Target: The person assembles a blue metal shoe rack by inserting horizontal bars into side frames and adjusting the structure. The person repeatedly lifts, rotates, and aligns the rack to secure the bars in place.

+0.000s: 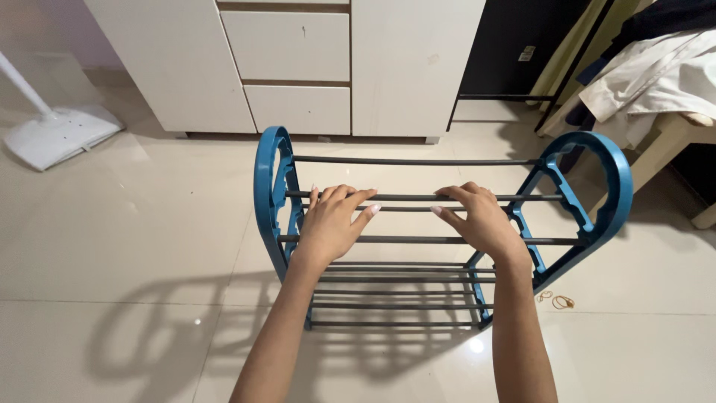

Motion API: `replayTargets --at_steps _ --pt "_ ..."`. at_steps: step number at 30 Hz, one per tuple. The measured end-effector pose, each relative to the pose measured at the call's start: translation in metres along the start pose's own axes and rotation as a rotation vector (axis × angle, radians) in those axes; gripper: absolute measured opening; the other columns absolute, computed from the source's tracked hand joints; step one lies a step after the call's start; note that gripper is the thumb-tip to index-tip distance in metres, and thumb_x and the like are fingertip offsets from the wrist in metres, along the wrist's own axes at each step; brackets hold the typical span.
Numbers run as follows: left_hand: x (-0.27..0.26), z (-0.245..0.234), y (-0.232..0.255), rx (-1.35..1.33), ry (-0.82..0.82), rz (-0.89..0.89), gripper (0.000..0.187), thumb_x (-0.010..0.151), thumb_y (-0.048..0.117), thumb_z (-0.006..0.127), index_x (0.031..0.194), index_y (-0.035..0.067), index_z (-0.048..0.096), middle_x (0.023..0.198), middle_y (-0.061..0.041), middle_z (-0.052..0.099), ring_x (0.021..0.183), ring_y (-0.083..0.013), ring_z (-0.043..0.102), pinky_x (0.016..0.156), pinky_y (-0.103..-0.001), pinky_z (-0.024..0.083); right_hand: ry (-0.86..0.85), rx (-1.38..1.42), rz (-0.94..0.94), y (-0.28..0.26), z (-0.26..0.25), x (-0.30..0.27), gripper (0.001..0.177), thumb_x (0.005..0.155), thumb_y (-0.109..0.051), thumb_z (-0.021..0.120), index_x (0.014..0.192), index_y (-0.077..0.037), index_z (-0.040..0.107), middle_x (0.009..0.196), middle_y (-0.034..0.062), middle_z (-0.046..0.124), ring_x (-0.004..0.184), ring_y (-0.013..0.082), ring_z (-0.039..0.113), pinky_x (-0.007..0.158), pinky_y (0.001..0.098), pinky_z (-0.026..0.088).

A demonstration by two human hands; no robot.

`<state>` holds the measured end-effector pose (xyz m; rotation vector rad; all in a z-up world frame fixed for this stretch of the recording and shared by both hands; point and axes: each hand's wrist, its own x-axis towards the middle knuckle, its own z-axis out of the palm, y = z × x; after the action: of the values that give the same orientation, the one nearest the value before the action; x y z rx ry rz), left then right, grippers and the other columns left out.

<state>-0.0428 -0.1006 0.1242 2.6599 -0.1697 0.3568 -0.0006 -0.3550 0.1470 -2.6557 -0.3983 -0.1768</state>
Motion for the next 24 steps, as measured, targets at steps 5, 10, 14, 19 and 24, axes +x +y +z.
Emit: replayTargets --at_steps 5,10,14,19,24 --pt "0.008 0.003 0.003 -0.010 0.022 -0.015 0.036 0.095 0.043 0.062 0.128 0.028 0.069 0.116 -0.006 0.069 0.126 -0.0277 0.056 0.121 -0.067 0.016 0.064 0.082 -0.090 0.009 0.001 -0.001 0.035 0.091 -0.026 0.071 0.124 -0.014 0.072 0.114 0.0099 0.071 0.109 0.0312 0.065 0.105 0.0446 0.046" --pt "0.026 0.014 0.023 0.132 -0.113 -0.144 0.032 0.094 0.040 0.070 0.123 0.026 0.070 0.100 -0.005 0.072 0.115 -0.0279 0.066 0.117 -0.077 0.015 0.064 0.095 -0.078 0.011 0.002 0.000 0.035 0.090 -0.028 0.072 0.121 -0.012 0.074 0.112 0.0110 0.071 0.108 0.0318 0.065 0.095 0.0438 0.052" --pt "0.032 0.024 0.026 0.098 -0.074 -0.102 0.026 0.091 0.035 0.073 0.114 0.025 0.073 0.095 0.000 0.072 0.111 -0.0263 0.065 0.116 -0.077 0.013 0.059 0.083 -0.053 0.007 0.002 0.000 0.039 0.092 -0.037 0.071 0.122 -0.012 0.073 0.111 0.0109 0.071 0.108 0.0307 0.066 0.095 0.0438 0.053" --pt "0.031 0.026 0.014 -0.092 -0.059 -0.114 0.022 0.091 0.038 0.072 0.109 0.026 0.077 0.085 0.001 0.073 0.105 -0.0216 0.064 0.117 -0.063 0.018 0.066 -0.005 -0.041 -0.001 0.004 -0.004 0.046 0.089 -0.047 0.072 0.121 -0.015 0.073 0.114 0.0080 0.071 0.107 0.0321 0.063 0.099 0.0473 0.047" --pt "0.040 0.015 0.002 -0.110 -0.102 -0.087 0.026 0.085 0.039 0.076 0.109 0.028 0.078 0.080 0.002 0.072 0.107 -0.0192 0.060 0.116 -0.059 0.016 0.098 -0.054 -0.078 -0.007 0.004 -0.009 0.043 0.090 -0.044 0.071 0.122 -0.016 0.073 0.117 0.0072 0.070 0.100 0.0328 0.063 0.099 0.0459 0.048"
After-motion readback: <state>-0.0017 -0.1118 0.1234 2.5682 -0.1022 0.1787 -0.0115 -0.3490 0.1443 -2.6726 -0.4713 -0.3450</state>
